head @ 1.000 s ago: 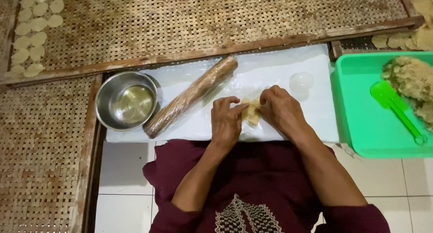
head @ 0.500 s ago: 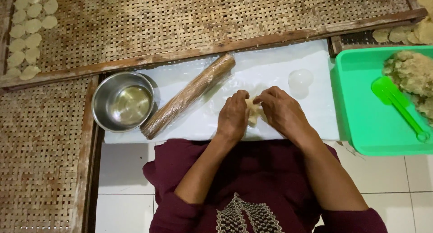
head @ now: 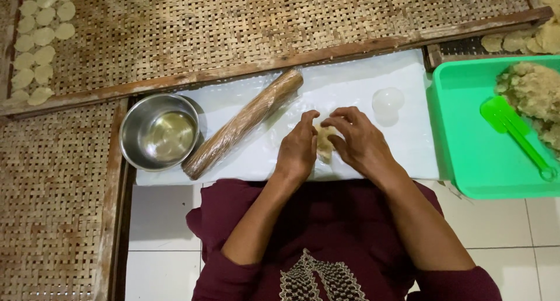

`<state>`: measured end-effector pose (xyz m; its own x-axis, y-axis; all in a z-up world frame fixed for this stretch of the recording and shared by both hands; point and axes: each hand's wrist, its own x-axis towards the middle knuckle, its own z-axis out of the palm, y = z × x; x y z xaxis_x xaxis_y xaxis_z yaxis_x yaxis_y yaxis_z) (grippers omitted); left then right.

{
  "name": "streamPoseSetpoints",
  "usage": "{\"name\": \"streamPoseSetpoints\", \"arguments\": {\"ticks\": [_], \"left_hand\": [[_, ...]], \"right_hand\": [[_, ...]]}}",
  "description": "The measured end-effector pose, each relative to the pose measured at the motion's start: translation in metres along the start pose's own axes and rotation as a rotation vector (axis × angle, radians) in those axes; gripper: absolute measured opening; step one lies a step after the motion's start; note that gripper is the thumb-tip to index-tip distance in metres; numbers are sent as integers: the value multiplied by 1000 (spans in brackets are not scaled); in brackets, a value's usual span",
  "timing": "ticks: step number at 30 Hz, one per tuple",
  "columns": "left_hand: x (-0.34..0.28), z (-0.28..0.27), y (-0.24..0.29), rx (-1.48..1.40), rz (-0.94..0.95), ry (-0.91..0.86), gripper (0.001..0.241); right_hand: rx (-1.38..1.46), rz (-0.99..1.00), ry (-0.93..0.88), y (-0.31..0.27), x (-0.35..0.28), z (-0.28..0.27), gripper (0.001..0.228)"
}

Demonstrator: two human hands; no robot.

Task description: Flattening dough with a rolling pin and cutting out small circular pieces to place on a drying rack.

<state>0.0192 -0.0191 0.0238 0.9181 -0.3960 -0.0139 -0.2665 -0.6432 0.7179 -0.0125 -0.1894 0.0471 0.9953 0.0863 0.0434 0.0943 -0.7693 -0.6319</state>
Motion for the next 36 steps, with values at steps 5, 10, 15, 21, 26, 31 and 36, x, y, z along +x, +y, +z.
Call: {"name": "streamPoseSetpoints", "arguments": {"ticks": [5,10,15,21,26,31,36], "left_hand": [[-2,-4,0,-49,-24,-3,57],[-6,-9,-2,-144,42,45,41],[-8,-12,1,-112,34,99,30],[-4,-16,-5,-110,75,143,25],[9,-27,-39,145,163,273,27],[15,-73,-49,649,114,404,61],[17,-73,-72,599,-100,172,67]], "right_hand": [[76,-162,-43,27,-4,15,49],[-40,-116,-237,26,-9,5,70],[-300,-136,-208,32,-21,5,71],[-437,-149,-83,41,-22,1,51],[-398,-146,139,73,-13,-9,30],[-338,-56,166,130,2,-21,50],[-366,-14,292,131,14,-32,44]]}}
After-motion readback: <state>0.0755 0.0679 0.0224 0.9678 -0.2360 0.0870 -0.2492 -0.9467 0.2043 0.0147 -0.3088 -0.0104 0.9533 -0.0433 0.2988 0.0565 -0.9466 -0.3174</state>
